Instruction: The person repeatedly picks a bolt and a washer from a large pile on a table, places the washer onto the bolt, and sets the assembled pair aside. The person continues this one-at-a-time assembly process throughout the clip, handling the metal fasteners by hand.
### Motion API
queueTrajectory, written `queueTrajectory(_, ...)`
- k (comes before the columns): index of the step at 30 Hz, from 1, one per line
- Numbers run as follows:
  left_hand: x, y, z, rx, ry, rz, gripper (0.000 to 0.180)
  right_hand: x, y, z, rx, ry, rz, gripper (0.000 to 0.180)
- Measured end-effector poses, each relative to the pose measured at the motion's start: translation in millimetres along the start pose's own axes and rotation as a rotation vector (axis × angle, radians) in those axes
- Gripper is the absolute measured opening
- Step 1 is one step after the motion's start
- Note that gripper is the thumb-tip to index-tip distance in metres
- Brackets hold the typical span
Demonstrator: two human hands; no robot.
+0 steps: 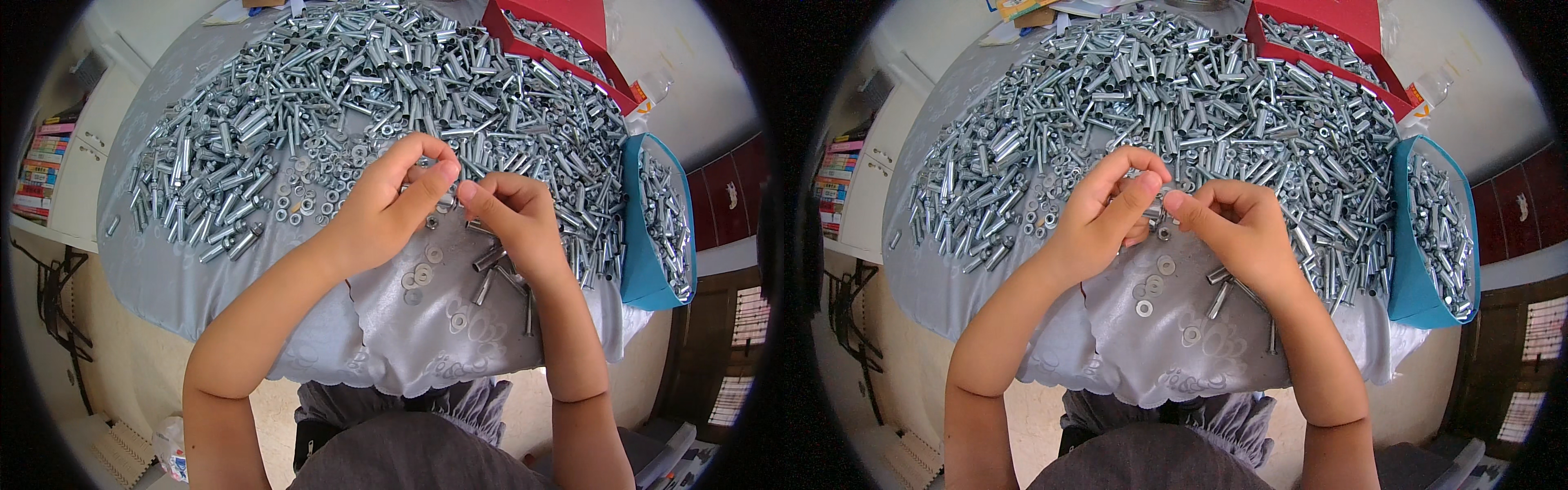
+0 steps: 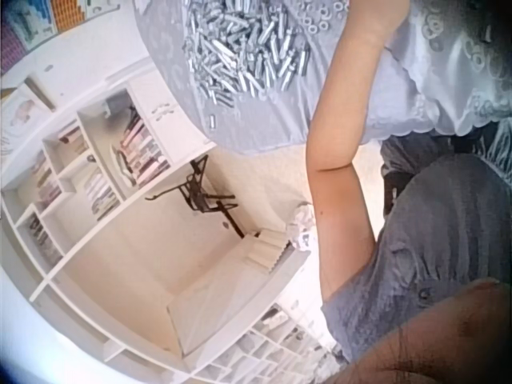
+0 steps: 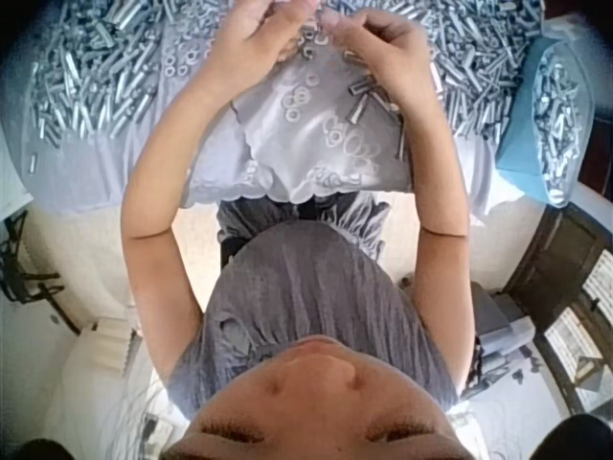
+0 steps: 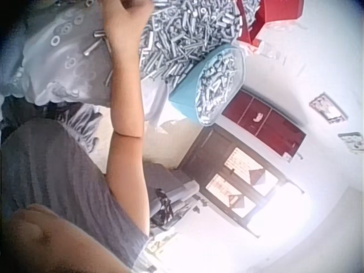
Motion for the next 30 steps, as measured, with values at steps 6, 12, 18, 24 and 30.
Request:
queueTrajectory(6,-0.5,-0.2,2.6,-0.015,-0.036,-0.015,0.022,-5.6,1.5,2.4,0.006,0.043,-0.085,0.015)
queueTrajectory(12,-5.5,1.2,-1.3,-0.035,-0.057,-0.039,0.022,-0.9,-4.5,7.0,0.011,-0.03,-0.18,0.018)
queueTrajectory(18,-2.7,0.0,-1.9,0.015,-0.117,-0.095,0.022,3.2,-6.0,8.3,0.008,-0.285,-0.325,0.015)
queueTrajectory(24,-8.3,-2.1,5.2,0.043,-0.104,-0.119,0.021,2.0,-9.7,14.7,0.104,-0.165,-0.329,0.028)
queueTrajectory(30,-12.3,-6.7,8.3,0.074,0.215,0.174,0.017,-6.1,-9.5,14.1,0.346,0.41,0.097,0.037)
Point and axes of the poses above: each hand's wrist, its own y-axis towards the middle knuckle, its own z-axis out of the palm, x = y × z, the point moved 3 cm from there along y, towards the middle knuckle, and after that the axes turned 6 degrees about -y, right-handed, at the moved point
